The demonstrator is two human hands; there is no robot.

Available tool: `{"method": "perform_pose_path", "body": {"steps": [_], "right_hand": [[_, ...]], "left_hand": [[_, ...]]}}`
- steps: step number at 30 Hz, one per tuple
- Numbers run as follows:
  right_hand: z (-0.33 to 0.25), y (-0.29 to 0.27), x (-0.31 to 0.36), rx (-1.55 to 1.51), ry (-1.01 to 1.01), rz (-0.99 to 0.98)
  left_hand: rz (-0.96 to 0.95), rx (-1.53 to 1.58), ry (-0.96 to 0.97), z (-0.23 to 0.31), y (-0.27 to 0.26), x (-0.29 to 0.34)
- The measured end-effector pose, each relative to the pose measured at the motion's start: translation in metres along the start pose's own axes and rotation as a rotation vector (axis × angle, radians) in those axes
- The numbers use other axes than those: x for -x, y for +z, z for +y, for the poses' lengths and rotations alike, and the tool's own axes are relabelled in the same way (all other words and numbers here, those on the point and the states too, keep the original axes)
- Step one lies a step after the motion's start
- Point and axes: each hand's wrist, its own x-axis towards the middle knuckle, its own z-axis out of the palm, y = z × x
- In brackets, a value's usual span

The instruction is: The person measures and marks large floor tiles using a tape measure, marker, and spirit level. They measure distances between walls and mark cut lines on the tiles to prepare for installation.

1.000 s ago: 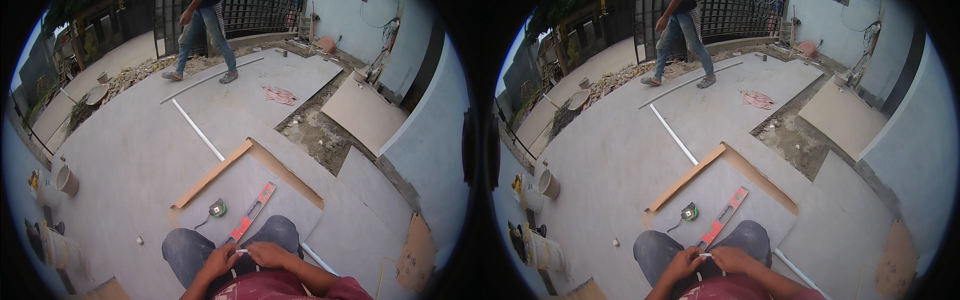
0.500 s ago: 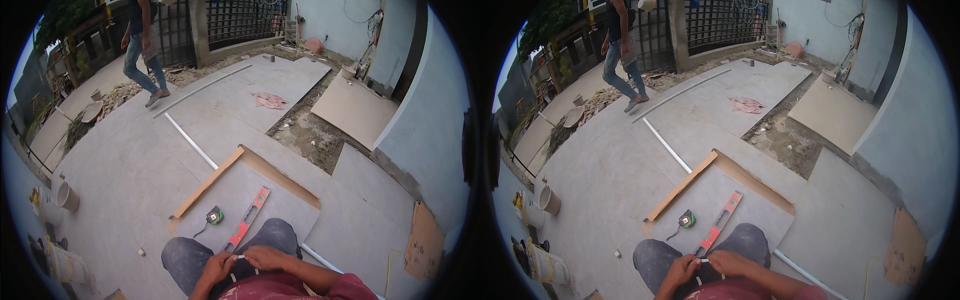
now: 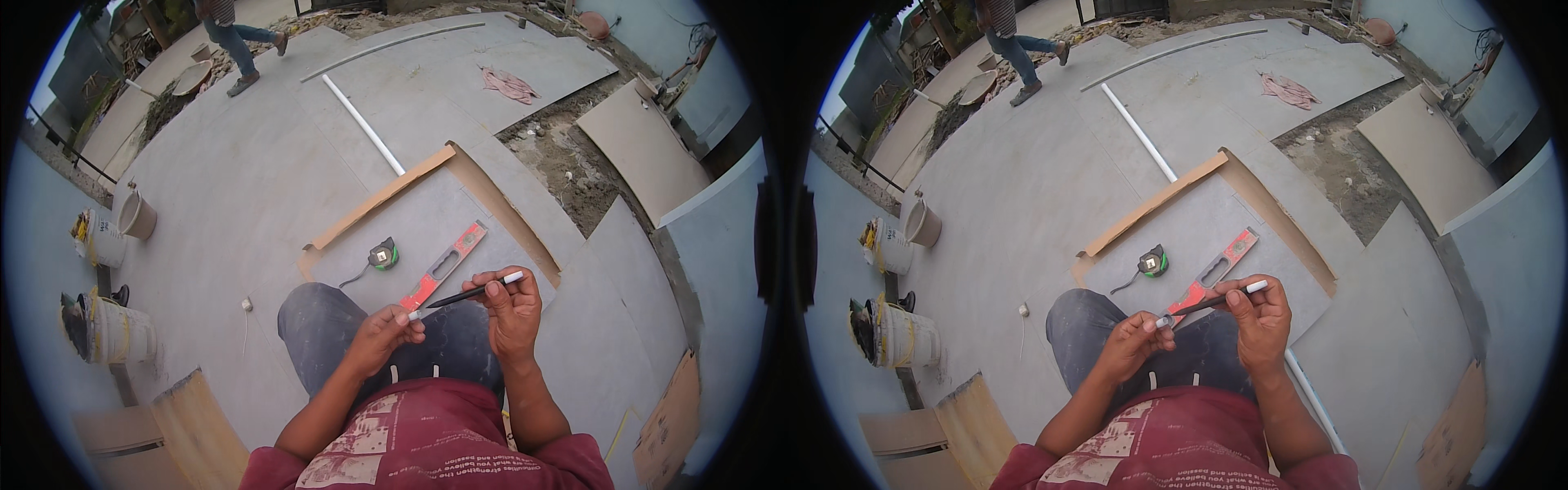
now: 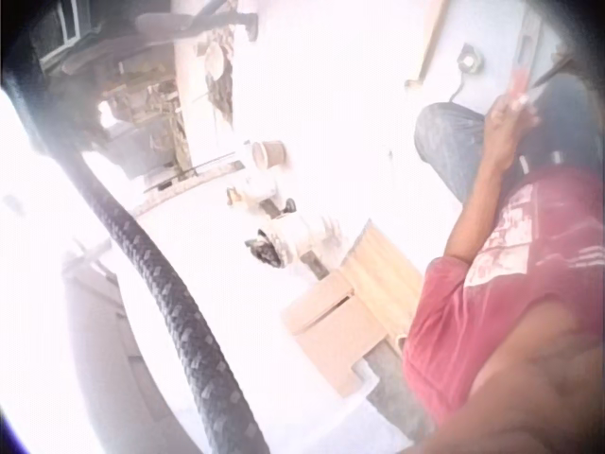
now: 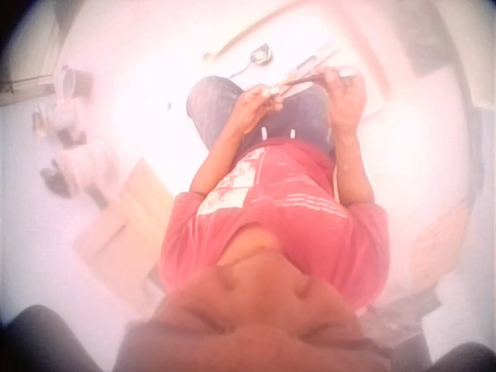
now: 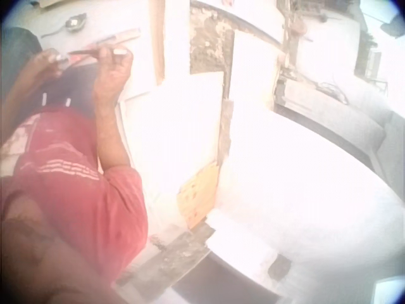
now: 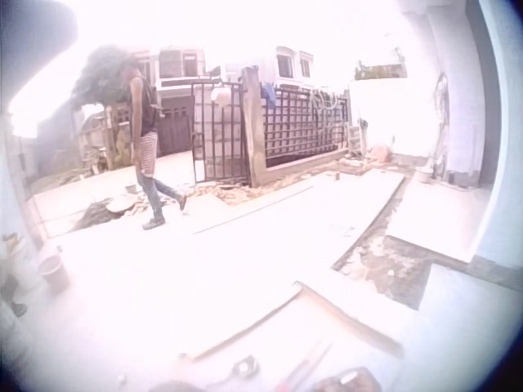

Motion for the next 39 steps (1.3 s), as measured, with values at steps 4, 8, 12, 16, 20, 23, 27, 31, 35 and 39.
{"method": "perform_pose_path", "body": {"steps": [4, 8, 12, 16, 20, 23, 27, 31, 35, 39], "right_hand": [[0.004, 0.001, 0.001, 0.029, -0.016, -0.049], [0.005, 0.0, 0.004, -0.003, 0.029, -0.053], [0.012, -0.002, 0.007, 0.055, 0.068, -0.053], [0.02, -0.003, 0.011, 0.099, 0.104, -0.057], [0.022, -0.019, 0.011, 0.302, 0.239, -0.094], [0.021, -0.028, 0.01, 0.493, 0.346, -0.215], [0.02, -0.035, 0.017, 0.878, 0.158, -0.478], [0.018, -0.04, 0.029, 0.991, 0.229, -0.511], [0.053, -0.049, 0.038, 0.665, 0.559, -0.654], [0.044, -0.06, 0.049, 0.526, 0.684, -0.758]], "left_hand": [[-0.021, 0.037, 0.001, -0.002, 0.005, 0.002], [-0.02, 0.042, 0.012, -0.005, 0.006, 0.003], [0.015, -0.008, 0.001, -0.01, 0.004, 0.004], [0.055, -0.064, -0.002, -0.014, 0.004, 0.005], [0.126, -0.21, 0.038, -0.011, 0.006, 0.01], [0.124, -0.265, 0.032, -0.004, -0.004, 0.019], [0.145, -0.329, 0.006, 0.003, -0.01, 0.021], [0.173, -0.432, 0.065, -0.008, -0.011, 0.004], [0.194, -0.646, 0.096, 0.011, -0.015, 0.018], [0.078, -0.947, 0.087, 0.011, -0.009, 0.002]]}}
